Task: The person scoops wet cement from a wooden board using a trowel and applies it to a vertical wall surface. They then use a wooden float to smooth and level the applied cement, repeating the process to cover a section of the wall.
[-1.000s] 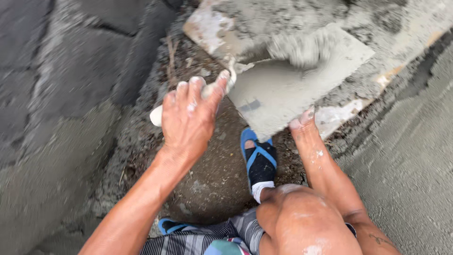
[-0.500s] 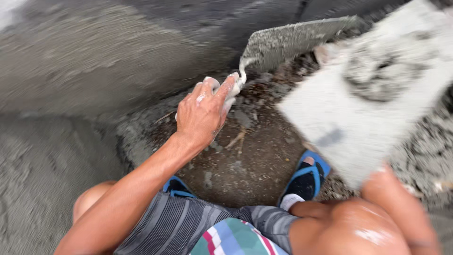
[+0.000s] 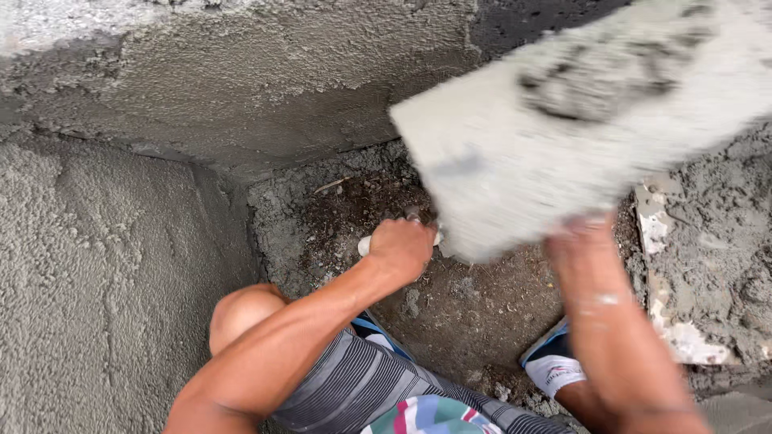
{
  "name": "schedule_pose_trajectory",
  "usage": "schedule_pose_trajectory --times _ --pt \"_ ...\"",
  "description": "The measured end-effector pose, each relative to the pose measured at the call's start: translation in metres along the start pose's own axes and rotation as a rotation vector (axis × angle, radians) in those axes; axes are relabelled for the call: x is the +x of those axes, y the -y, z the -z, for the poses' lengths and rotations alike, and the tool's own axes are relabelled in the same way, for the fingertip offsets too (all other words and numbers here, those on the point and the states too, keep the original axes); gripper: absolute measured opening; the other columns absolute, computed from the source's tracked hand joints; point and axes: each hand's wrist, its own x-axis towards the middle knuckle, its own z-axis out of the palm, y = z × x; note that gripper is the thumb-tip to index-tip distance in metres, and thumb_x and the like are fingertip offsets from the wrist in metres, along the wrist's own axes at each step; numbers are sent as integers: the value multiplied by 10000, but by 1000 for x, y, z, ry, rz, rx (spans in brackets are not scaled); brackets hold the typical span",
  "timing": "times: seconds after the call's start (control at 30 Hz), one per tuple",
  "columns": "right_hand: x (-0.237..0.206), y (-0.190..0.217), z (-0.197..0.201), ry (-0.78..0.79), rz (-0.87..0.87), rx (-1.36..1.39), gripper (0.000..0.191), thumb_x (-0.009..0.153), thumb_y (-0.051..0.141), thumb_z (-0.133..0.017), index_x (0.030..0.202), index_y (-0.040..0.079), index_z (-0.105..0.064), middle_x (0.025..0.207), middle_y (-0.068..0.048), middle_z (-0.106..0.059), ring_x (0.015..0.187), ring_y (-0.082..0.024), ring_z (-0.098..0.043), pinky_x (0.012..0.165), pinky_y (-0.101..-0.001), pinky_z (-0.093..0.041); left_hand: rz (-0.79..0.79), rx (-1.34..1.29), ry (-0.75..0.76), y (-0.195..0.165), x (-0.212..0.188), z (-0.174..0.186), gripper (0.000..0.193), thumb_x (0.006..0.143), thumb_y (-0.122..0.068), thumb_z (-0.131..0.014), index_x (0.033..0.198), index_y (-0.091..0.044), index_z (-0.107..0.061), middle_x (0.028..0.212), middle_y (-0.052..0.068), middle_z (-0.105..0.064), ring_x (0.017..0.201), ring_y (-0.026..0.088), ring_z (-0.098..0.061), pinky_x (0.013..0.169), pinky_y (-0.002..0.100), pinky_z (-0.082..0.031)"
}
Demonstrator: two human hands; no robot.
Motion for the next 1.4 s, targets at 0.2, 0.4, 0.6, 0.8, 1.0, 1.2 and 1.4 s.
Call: schedule_pose_trajectory --times 0.2,0.4,0.6,0.8,1.0,1.2,1.4 --pt "30 -104 -142 58 329 -131 668 934 -46 -685 1499 41 -340 1244 -109 -599 1149 -222 -646 1053 -425 -578 -3 -198 -224 -2 -13 -10 276 919 -68 -618 1184 -86 -692 1074 172 -732 950 323 -741 772 454 -602" --pt "34 -130 -206 101 522 -301 622 960 -64 -585 1488 24 -267 1071 -147 -588 860 -199 -628 772 -339 -615 53 -178 -219 7 -27 -10 169 856 -80 -686 998 -66 -776 1142 166 -713 1005 301 -730 810 431 -602" --pt "19 -145 -256 133 585 -846 677 983 101 -741 1463 -14 -278 1124 -150 -652 951 -219 -747 790 -334 -677 10 -294 -340 28 -16 -34 189 881 -124 -644 1024 -88 -762 1108 155 -749 1050 312 -716 895 453 -564" --pt "-6 -171 -271 386 531 -1108 624 991 229 -708 1379 -30 -293 1086 -127 -678 943 -240 -758 805 -356 -643 21 -447 -303 41 -6 -50 217 891 -125 -628 1077 -88 -735 1128 148 -724 1044 298 -710 871 441 -568" --pt "-33 -159 -174 248 804 -1328 665 892 228 -751 1388 -15 -381 1212 -252 -515 1070 -352 -591 938 -461 -532 53 -401 -302 32 -16 -36 250 901 -126 -612 1129 -88 -708 1148 140 -700 1038 285 -704 847 428 -572" --pt "41 -115 -89 96 712 -715 787 1034 54 -658 1615 -48 -139 1431 -214 -451 1269 -246 -484 1198 -366 -382 57 -203 -177 18 -39 -19 290 975 -110 -535 1224 -70 -680 1143 167 -699 998 285 -736 801 420 -600" --pt "71 -145 -105 -114 670 -804 1013 970 112 -731 1599 -37 50 1429 -273 -458 1215 -309 -585 1081 -419 -542 24 -246 -263 19 -44 -22 326 956 -141 -547 1254 -79 -663 1140 175 -692 1007 302 -718 810 426 -584"
